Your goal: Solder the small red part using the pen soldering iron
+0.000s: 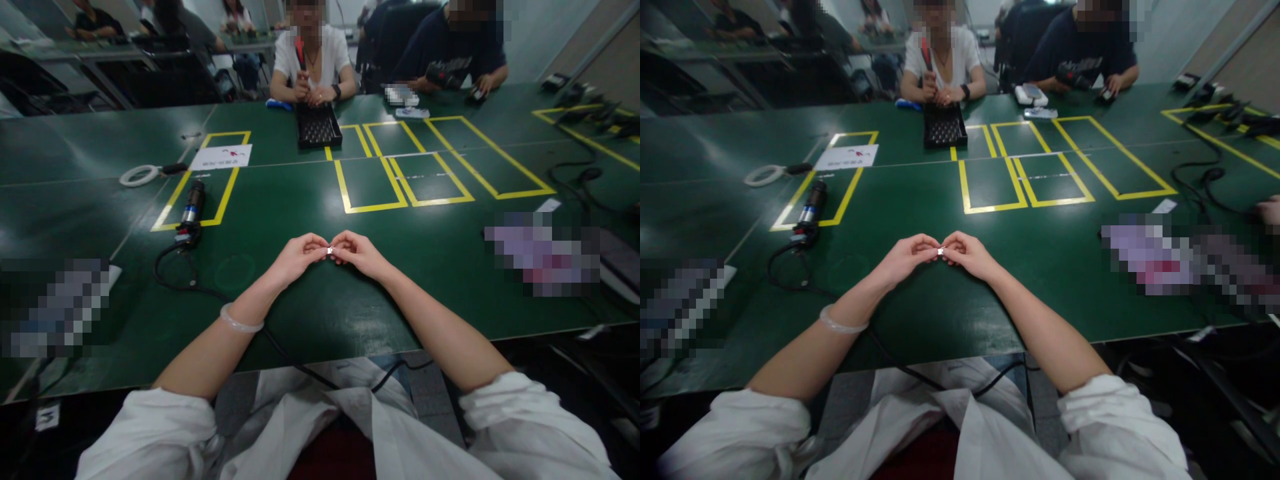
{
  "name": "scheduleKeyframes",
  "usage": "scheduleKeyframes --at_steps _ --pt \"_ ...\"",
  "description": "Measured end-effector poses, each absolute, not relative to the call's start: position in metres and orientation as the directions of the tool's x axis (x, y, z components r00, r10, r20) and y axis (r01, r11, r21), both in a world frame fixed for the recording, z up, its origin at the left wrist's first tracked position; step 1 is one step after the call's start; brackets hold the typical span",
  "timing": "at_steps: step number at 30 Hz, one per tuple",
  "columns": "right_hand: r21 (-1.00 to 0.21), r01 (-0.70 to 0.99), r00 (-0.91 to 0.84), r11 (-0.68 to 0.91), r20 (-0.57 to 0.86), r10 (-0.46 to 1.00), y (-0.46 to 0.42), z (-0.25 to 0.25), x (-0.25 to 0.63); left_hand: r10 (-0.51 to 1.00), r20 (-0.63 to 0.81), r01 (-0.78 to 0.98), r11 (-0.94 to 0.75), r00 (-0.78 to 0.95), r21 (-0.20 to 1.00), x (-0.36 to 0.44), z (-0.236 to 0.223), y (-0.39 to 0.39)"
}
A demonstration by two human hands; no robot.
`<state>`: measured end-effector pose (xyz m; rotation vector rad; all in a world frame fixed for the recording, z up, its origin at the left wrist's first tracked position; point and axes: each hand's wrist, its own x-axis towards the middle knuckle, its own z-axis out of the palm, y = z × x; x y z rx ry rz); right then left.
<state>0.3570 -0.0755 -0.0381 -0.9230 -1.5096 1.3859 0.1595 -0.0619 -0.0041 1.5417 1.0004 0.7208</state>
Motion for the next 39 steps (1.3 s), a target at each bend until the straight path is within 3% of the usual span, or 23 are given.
scheduleKeyframes --at_steps 7,18,25,39 --pt "-0.964 0.041 -0.344 0.263 0.234 0.909 -0.077 -0.042 0.356 0.898 -0.079 0.211 -0.016 0.433 0.977 0.16 -0.01 -0.065" --pt "-0.919 0.17 -0.273 0.355 0.303 0.913 -0.078 -0.038 0.356 0.879 0.225 0.264 -0.355 0.42 0.897 0.159 -0.009 -0.069" --pt "-0.823 0.289 -0.294 0.49 0.411 0.863 -0.081 -0.034 0.357 0.828 0.356 0.342 -0.517 0.434 0.785 0.16 -0.005 -0.074" --pt "-0.789 0.341 -0.298 0.511 0.425 0.855 -0.082 -0.032 0.357 0.81 0.379 0.368 -0.553 0.447 0.748 0.159 -0.008 -0.073"
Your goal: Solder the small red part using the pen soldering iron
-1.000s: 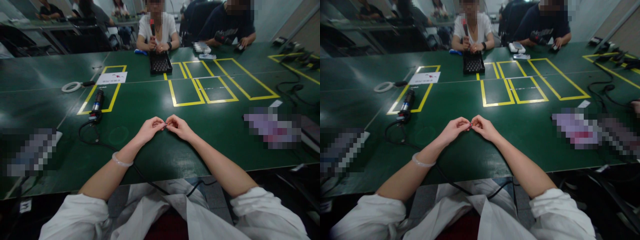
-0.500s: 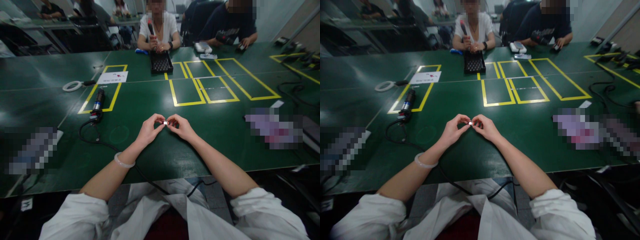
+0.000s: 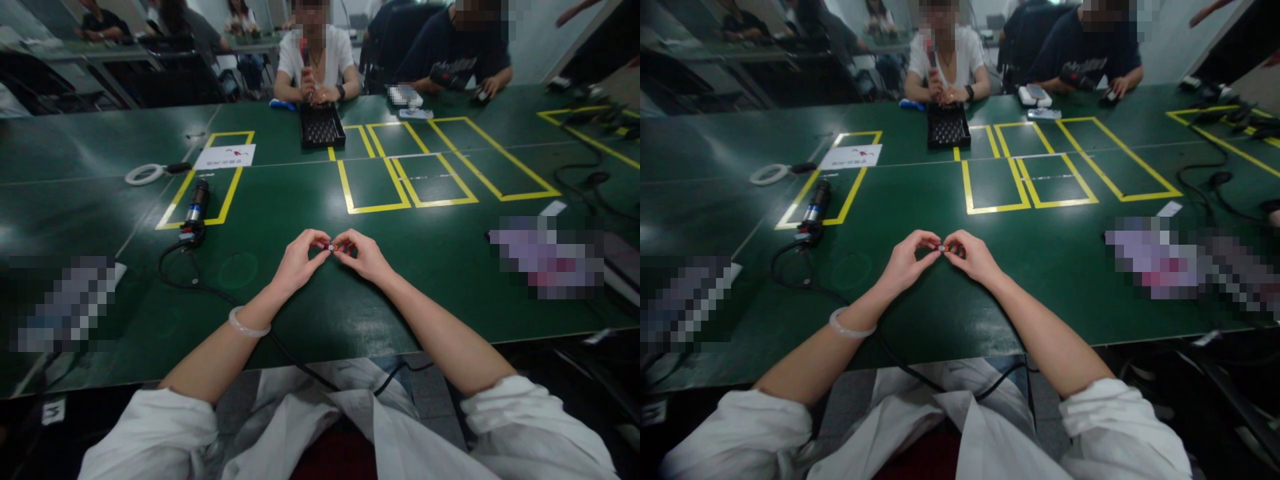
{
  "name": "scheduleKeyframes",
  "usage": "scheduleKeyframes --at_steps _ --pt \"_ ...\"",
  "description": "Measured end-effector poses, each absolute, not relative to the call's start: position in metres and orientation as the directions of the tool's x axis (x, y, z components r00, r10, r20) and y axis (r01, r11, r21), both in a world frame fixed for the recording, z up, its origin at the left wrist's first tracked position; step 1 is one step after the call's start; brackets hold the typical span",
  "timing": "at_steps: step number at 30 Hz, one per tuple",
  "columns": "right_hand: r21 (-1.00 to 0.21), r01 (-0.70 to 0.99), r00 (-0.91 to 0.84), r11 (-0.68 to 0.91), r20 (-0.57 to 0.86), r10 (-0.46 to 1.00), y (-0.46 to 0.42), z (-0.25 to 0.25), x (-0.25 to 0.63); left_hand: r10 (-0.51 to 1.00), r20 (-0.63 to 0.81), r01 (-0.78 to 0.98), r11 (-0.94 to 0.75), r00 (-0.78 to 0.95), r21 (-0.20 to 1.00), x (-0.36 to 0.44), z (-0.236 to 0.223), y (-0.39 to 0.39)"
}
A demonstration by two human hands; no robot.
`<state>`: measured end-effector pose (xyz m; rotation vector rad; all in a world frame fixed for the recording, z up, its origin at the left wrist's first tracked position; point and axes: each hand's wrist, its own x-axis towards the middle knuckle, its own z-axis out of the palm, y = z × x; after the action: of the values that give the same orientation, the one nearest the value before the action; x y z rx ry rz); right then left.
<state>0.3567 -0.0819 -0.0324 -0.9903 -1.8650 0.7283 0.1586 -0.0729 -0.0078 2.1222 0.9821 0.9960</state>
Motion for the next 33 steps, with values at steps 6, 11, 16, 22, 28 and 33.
scheduleKeyframes --at_steps 6,11,16,22,28,33 --pt "-0.783 0.347 -0.295 0.517 0.432 0.852 -0.082 -0.033 0.357 0.829 0.339 0.378 -0.517 0.445 0.768 0.158 -0.007 -0.073" --pt "-0.827 0.292 -0.287 0.481 0.404 0.868 -0.082 -0.031 0.357 0.849 0.282 0.346 -0.455 0.447 0.82 0.157 -0.009 -0.07" --pt "-0.924 0.156 -0.297 0.35 0.295 0.908 -0.079 -0.037 0.357 0.88 0.116 0.215 -0.238 0.461 0.947 0.159 -0.014 -0.067" --pt "-0.992 0.004 -0.329 0.127 0.119 0.937 -0.074 -0.044 0.357 0.885 0.01 0.18 -0.106 0.466 0.978 0.16 -0.013 -0.068" --pt "-0.995 -0.006 -0.33 0.096 0.092 0.939 -0.075 -0.039 0.357 0.869 0.126 0.269 -0.282 0.479 0.921 0.158 -0.016 -0.069" --pt "-0.997 -0.04 -0.337 0.073 0.082 0.938 -0.074 -0.039 0.358 0.828 0.222 0.395 -0.458 0.514 0.796 0.151 -0.011 -0.064"
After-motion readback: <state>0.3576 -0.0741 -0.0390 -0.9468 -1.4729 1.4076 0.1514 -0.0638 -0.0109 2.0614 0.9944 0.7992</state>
